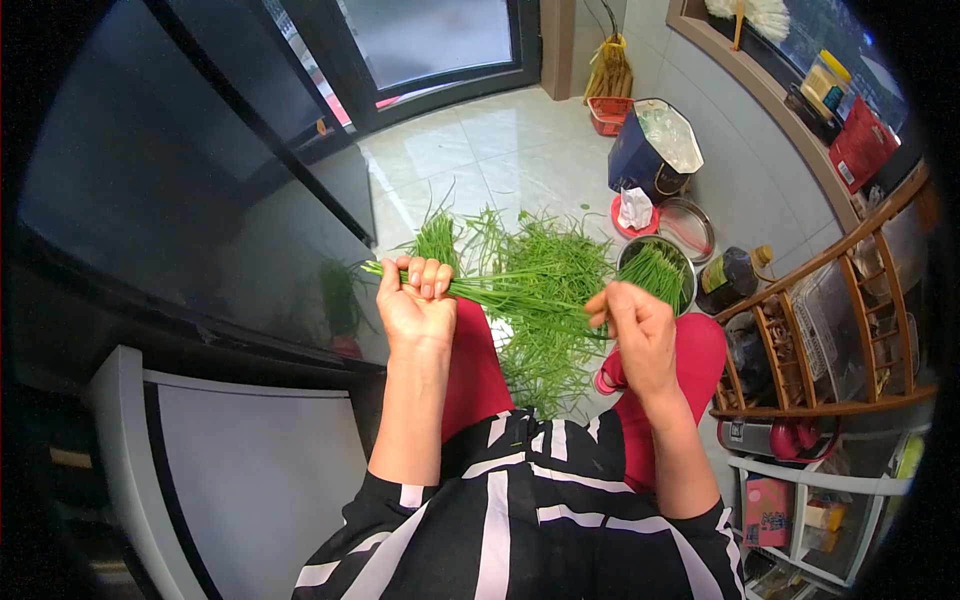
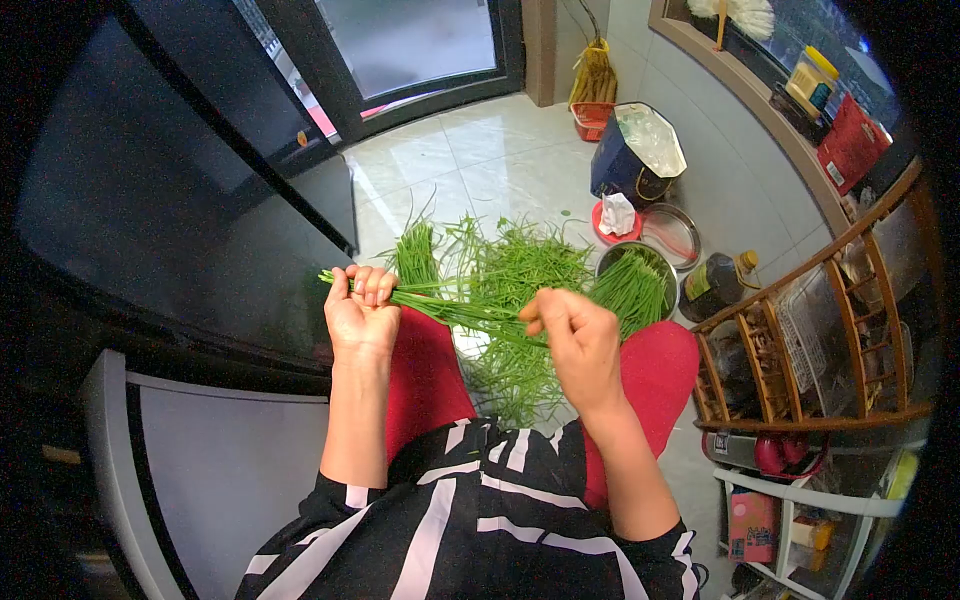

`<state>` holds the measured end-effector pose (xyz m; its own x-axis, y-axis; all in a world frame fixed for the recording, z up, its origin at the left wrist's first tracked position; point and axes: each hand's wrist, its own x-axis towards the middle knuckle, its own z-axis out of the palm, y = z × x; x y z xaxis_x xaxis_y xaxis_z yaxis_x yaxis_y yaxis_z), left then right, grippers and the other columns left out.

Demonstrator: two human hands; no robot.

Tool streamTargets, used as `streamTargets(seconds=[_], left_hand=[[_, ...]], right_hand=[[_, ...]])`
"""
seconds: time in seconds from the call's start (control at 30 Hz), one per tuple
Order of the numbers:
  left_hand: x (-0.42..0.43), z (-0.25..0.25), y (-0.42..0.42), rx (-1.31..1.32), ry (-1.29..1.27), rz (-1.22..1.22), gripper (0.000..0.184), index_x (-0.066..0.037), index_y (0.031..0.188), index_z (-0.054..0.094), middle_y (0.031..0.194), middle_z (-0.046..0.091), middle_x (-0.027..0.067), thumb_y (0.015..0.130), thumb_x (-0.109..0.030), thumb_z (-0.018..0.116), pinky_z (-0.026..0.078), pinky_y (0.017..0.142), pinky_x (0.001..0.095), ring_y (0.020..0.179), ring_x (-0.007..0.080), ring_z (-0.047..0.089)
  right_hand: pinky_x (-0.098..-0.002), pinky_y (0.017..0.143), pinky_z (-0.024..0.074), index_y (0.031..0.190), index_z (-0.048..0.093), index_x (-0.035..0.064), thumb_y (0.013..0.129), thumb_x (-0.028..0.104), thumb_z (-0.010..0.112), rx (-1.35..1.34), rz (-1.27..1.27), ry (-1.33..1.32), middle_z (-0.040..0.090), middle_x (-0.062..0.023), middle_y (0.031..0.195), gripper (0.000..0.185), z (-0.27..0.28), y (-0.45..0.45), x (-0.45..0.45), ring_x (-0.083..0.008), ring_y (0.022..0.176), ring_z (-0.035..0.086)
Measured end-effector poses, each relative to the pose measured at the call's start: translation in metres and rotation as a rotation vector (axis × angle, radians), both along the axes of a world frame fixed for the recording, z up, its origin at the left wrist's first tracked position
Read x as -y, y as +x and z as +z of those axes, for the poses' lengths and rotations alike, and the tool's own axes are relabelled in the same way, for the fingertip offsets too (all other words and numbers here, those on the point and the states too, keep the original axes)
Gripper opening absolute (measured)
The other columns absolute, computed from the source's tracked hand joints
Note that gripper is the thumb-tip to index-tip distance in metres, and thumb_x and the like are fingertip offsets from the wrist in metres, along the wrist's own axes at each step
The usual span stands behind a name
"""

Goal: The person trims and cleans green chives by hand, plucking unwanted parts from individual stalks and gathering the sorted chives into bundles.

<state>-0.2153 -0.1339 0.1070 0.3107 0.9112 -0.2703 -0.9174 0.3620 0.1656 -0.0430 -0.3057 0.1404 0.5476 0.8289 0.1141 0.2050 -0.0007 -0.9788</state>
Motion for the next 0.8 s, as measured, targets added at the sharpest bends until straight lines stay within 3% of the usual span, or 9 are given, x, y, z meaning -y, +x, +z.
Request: streamTargets(seconds=[0.07,0.13,0.17,0.27,0.43,0.63,0.7,0.8], left_hand=[[0.001,0.001,0.003,-0.009,-0.018,0.003,0.035,-0.008,0.075,0.044,0.058,0.030,0.0014,0.098,-0.034,0.038,0.025,0.047,0.0275,0.048,0.0131,0.024],[0.002,0.001,0.006,-0.019,-0.033,0.003,0.035,-0.009,0.075,0.044,0.058,0.030,0.0014,0.098,-0.034,0.038,0.025,0.048,0.0276,0.048,0.0131,0.024],[0.003,0.001,0.008,-0.021,-0.036,-0.006,0.035,-0.009,0.075,0.044,0.058,0.030,0.0014,0.098,-0.035,0.038,0.025,0.047,0.0276,0.048,0.0131,0.024],[0.007,0.006,0.012,-0.051,-0.029,-0.011,0.035,-0.007,0.075,0.042,0.058,0.028,0.0009,0.098,-0.033,0.037,0.025,0.049,0.0277,0.049,0.0130,0.022],[0.010,0.005,0.013,-0.063,-0.025,-0.019,0.035,-0.007,0.075,0.042,0.057,0.028,0.0007,0.098,-0.033,0.036,0.025,0.048,0.0276,0.049,0.0129,0.022],[0.004,0.004,0.008,0.001,-0.003,-0.013,0.034,-0.007,0.075,0.041,0.057,0.028,0.0001,0.099,-0.030,0.036,0.023,0.045,0.0263,0.046,0.0119,0.021],[0.000,0.009,0.005,0.026,-0.025,0.021,0.033,-0.006,0.074,0.040,0.057,0.028,-0.0003,0.098,-0.028,0.037,0.022,0.044,0.0259,0.046,0.0117,0.020],[-0.007,0.009,0.000,0.150,-0.023,-0.016,0.034,-0.006,0.074,0.043,0.056,0.028,0.0003,0.098,-0.030,0.039,0.021,0.043,0.0258,0.045,0.0118,0.020]], right_hand=[[-0.0248,0.053,0.0412,0.085,0.065,0.0007,0.085,0.014,0.063,0.075,0.070,0.040,0.061,-0.0050,0.074,0.014,0.002,-0.008,0.001,-0.0101,0.054,0.053],[-0.0272,0.053,0.0436,0.086,0.066,0.0023,0.080,0.013,0.065,0.425,0.098,-0.054,0.062,-0.0053,0.075,0.012,0.017,-0.023,-0.002,-0.0148,0.056,0.057],[-0.0301,0.055,0.0458,0.086,0.066,0.0046,0.076,0.013,0.069,0.444,0.088,-0.072,0.062,-0.0055,0.077,0.014,0.017,-0.029,-0.004,-0.0199,0.059,0.060],[-0.0324,0.057,0.0471,0.086,0.066,0.0064,0.074,0.016,0.071,0.647,0.036,-0.004,0.062,-0.0061,0.078,0.016,0.008,-0.038,-0.013,-0.0226,0.061,0.061],[-0.0345,0.057,0.0468,0.079,0.063,0.0060,0.074,0.014,0.070,0.732,0.014,0.095,0.060,-0.0072,0.075,0.012,-0.004,-0.043,-0.022,-0.0252,0.063,0.061],[-0.0351,0.052,0.0444,0.075,0.060,0.0042,0.076,0.008,0.066,0.424,0.022,0.140,0.056,-0.0083,0.068,0.006,0.003,-0.041,-0.013,-0.0264,0.057,0.057],[-0.0344,0.051,0.0436,0.074,0.059,0.0025,0.077,0.005,0.063,0.482,0.319,0.313,0.056,-0.0089,0.066,0.005,0.000,-0.027,-0.004,-0.0266,0.055,0.056],[-0.0327,0.052,0.0442,0.075,0.059,0.0015,0.078,0.004,0.061,0.591,0.360,0.325,0.056,-0.0098,0.064,0.005,-0.001,-0.005,0.010,-0.0269,0.055,0.057]])
